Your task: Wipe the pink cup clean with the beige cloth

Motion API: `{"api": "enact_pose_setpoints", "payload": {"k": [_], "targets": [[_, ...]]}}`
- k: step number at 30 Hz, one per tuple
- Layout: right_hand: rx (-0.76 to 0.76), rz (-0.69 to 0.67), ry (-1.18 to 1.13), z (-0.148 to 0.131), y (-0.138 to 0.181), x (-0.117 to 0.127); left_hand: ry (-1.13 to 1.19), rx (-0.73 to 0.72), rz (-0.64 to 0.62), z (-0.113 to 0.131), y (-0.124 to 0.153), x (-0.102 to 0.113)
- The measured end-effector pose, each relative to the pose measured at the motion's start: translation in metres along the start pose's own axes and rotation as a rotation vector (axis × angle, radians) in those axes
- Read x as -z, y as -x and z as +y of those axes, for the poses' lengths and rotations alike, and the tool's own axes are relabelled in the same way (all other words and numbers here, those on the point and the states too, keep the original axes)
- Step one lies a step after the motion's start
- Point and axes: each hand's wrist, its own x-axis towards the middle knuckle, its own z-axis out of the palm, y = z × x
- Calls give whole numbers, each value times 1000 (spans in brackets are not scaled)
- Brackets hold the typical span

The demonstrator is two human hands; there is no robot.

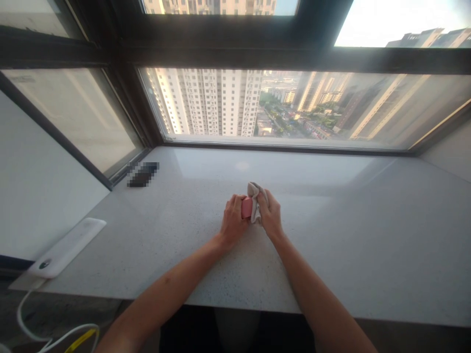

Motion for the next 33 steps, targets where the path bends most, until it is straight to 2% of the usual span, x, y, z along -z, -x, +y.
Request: {"api": "enact_pose_setpoints", "payload": {"k": [2,4,10,12,15,17,22,24,28,30,33], "targets": [[125,-65,57,-6,2,-2,29,-13,11,0,0,1],[169,-76,91,-10,3,-5,51,-20,17,-1,-1,2],[-59,77,-12,2,4,-9,-7,-33,7,-3,-1,-2],[-32,55,-18,1,5,-8,-7,-33,12,-3,0,-2],[145,-51,63,-8,6,-7,45,-28,25,-2,0,1],[187,-72,103,-12,6,-8,70,-27,31,-2,-1,3],[-9,82,43,-5,6,-9,6,-40,-1,-3,-2,2],[9,76,50,-5,7,-9,1,-44,-6,-2,-2,2],[179,-11,125,-13,9,-10,66,-50,5,-1,-3,5],[166,3,108,-14,9,-11,81,-47,4,-1,-3,6],[57,58,15,-7,8,-12,75,-30,1,-2,-3,3]]}}
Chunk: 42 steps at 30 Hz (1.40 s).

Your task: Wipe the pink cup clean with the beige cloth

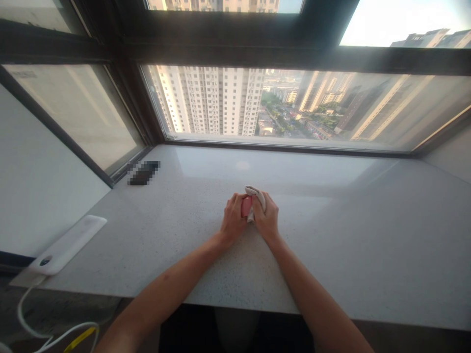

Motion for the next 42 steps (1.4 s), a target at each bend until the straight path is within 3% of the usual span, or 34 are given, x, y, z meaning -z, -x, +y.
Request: {"api": "enact_pose_setpoints", "payload": {"k": [6,11,15,18,23,27,29,35,42], "targets": [[-302,95,-256,21,-4,1,66,78,7,-2,2,-4],[-536,144,-521,36,-7,-11,155,106,95,-5,-2,-3],[-679,160,-613,43,-11,-22,223,250,151,-11,-5,-3],[-593,241,-539,36,-14,-18,234,286,187,-12,-5,-4],[-125,295,-141,5,-8,3,153,204,203,-5,-3,-4],[306,45,147,-19,2,0,157,99,166,-4,0,-3],[387,-76,235,-24,3,-8,175,33,140,-5,2,-2],[266,-103,366,-18,-4,-17,111,8,89,-6,2,-5],[-9,-39,111,-2,-16,-10,83,76,86,-2,-2,-7]]}}
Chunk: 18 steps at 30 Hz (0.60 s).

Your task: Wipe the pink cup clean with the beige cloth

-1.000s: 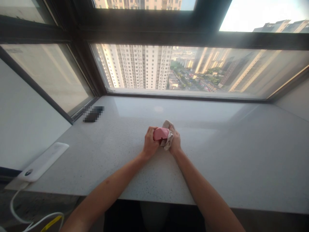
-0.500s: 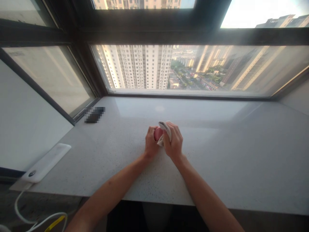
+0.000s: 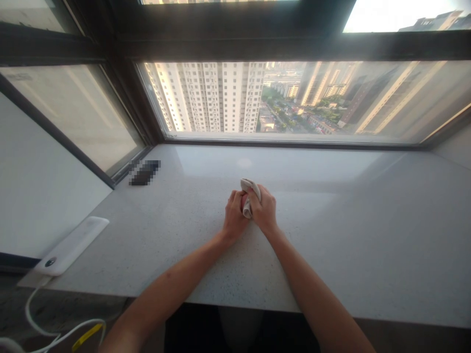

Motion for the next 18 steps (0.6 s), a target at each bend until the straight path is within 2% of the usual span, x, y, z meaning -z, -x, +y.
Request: {"api": "enact_pose_setpoints", "payload": {"k": [6,10,12,15,18], "targets": [[-310,9,-415,20,-6,-2,26,38,-3,3,-1,1],[-561,138,-619,38,-6,-12,36,40,6,3,-3,2],[-652,148,-740,47,-7,-16,36,36,21,2,-3,2],[-678,109,-890,55,-14,-11,29,50,47,-1,-3,2],[-571,299,-885,52,-21,7,34,65,76,-2,-2,2]]}}
